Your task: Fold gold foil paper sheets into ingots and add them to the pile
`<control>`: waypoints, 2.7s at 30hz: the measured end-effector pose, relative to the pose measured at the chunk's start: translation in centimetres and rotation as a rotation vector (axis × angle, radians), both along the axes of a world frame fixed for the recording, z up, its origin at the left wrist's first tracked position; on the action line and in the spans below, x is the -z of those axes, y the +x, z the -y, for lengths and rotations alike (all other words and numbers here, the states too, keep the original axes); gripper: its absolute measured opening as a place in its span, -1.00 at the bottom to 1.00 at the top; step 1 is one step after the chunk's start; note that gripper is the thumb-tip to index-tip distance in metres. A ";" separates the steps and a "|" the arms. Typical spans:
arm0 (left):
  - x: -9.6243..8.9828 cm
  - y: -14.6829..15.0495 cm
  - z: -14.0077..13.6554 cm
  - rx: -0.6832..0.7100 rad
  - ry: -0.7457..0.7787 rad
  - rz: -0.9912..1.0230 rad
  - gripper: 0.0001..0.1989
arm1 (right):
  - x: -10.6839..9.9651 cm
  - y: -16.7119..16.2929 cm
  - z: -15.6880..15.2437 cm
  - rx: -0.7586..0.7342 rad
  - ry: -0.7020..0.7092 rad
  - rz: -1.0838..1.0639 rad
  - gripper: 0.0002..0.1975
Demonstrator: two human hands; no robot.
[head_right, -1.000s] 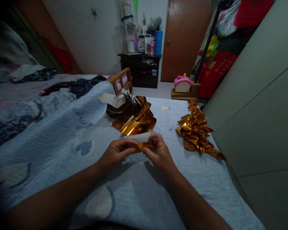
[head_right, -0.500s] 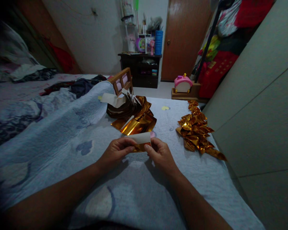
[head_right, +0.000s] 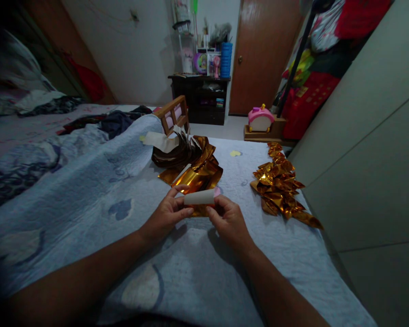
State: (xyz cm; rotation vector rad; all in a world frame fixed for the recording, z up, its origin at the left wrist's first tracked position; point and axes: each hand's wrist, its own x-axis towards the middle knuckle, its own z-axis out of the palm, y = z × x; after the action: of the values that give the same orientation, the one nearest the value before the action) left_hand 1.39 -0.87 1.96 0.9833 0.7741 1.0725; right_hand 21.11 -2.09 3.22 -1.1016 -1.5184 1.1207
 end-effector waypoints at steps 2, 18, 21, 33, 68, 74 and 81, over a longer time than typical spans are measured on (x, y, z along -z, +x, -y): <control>0.0 -0.1 0.0 -0.012 -0.038 -0.046 -0.41 | 0.0 0.0 0.0 0.016 0.010 0.010 -0.86; 0.5 -0.4 -0.6 0.044 -0.099 -0.168 -0.62 | 0.0 0.1 0.3 0.041 0.169 0.113 -0.90; 0.9 -0.5 -0.7 0.057 -0.063 -0.156 -0.66 | -0.1 0.1 0.3 0.017 0.212 0.122 -0.91; 1.2 -0.6 -0.8 0.077 -0.044 -0.146 -0.67 | -0.8 0.1 0.6 0.014 0.251 0.133 -0.88; 0.0 -0.5 -0.2 0.013 0.003 -0.193 -0.69 | -0.4 0.3 0.6 0.025 0.130 0.072 -0.86; -0.7 -0.5 0.2 -0.056 0.102 -0.247 -0.73 | -0.3 0.3 0.3 -0.010 0.017 0.038 -0.85; -0.8 -0.5 0.4 -0.060 0.146 -0.293 -0.76 | -0.4 0.3 0.1 -0.099 -0.090 -0.015 -0.68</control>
State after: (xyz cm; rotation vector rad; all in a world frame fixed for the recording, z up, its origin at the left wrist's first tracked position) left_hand 0.87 -1.30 2.74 1.2668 0.9789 1.0606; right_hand 21.40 -2.18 3.62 -1.0853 -1.5376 1.2736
